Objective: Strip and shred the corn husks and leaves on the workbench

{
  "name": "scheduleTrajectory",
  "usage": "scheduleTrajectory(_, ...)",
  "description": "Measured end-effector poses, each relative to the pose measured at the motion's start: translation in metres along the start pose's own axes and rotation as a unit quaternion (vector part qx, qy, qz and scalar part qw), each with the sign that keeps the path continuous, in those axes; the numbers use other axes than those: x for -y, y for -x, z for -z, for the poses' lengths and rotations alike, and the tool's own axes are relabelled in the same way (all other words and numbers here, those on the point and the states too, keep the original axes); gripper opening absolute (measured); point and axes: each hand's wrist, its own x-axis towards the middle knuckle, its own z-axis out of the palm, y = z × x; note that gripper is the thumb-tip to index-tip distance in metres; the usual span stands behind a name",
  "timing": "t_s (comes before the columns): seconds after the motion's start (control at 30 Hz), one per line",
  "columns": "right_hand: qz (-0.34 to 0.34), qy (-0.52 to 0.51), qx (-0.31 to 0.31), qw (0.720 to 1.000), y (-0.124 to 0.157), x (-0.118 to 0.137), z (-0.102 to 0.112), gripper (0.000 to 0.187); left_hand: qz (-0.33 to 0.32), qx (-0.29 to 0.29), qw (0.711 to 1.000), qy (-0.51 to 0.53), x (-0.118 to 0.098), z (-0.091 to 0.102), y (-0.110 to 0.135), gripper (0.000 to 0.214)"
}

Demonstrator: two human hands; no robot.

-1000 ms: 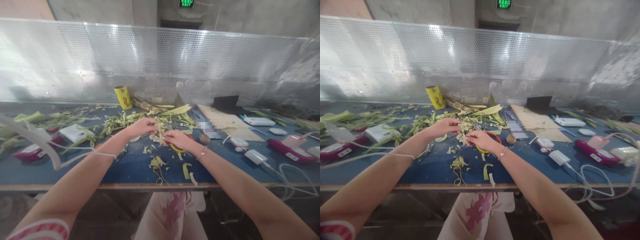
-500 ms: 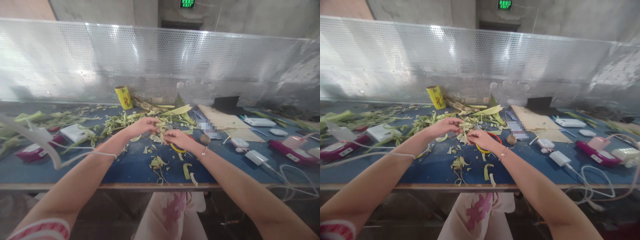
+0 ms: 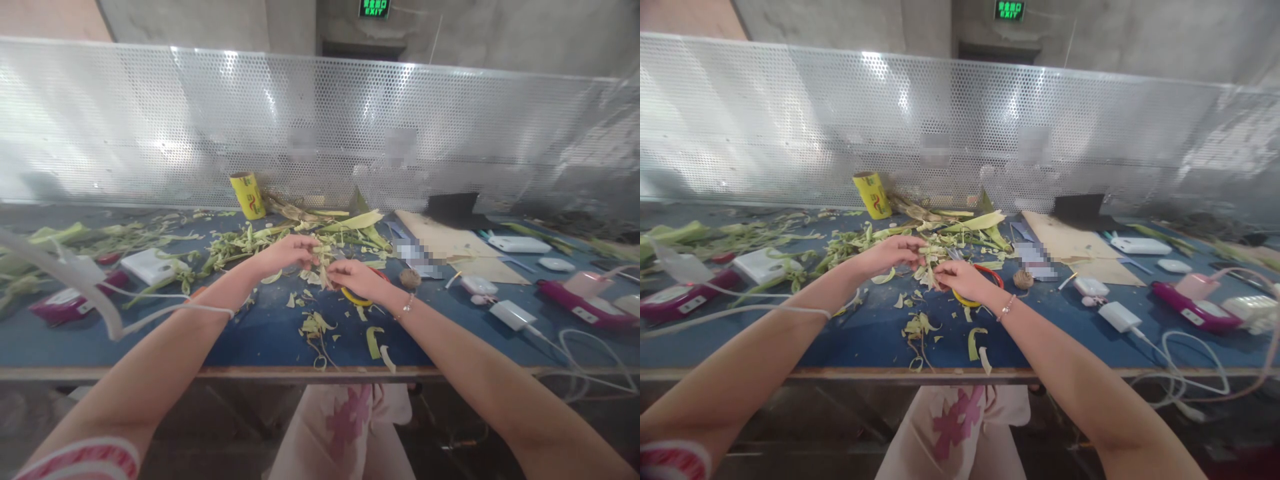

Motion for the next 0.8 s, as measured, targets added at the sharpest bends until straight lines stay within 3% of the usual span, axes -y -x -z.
scheduleTrajectory(0.17,0.01,0.003,0.003,1.0,0.0006,0.0006,-0.0011,0.02,-0.044,0.014,0.998,-0.04,0.0005,0.0003,0.001,0.025)
scheduleTrajectory(0.37,0.013,-0.017,0.003,1.0,0.0015,0.0035,-0.0018,0.019,-0.052,0.02,0.997,-0.045,0.0022,0.0011,0.0001,0.023)
scheduleTrajectory(0.8,-0.011,-0.033,-0.008,0.999,0.0026,0.0049,-0.0036,0.014,-0.076,-0.002,0.986,-0.148,0.0045,0.0035,-0.001,0.031)
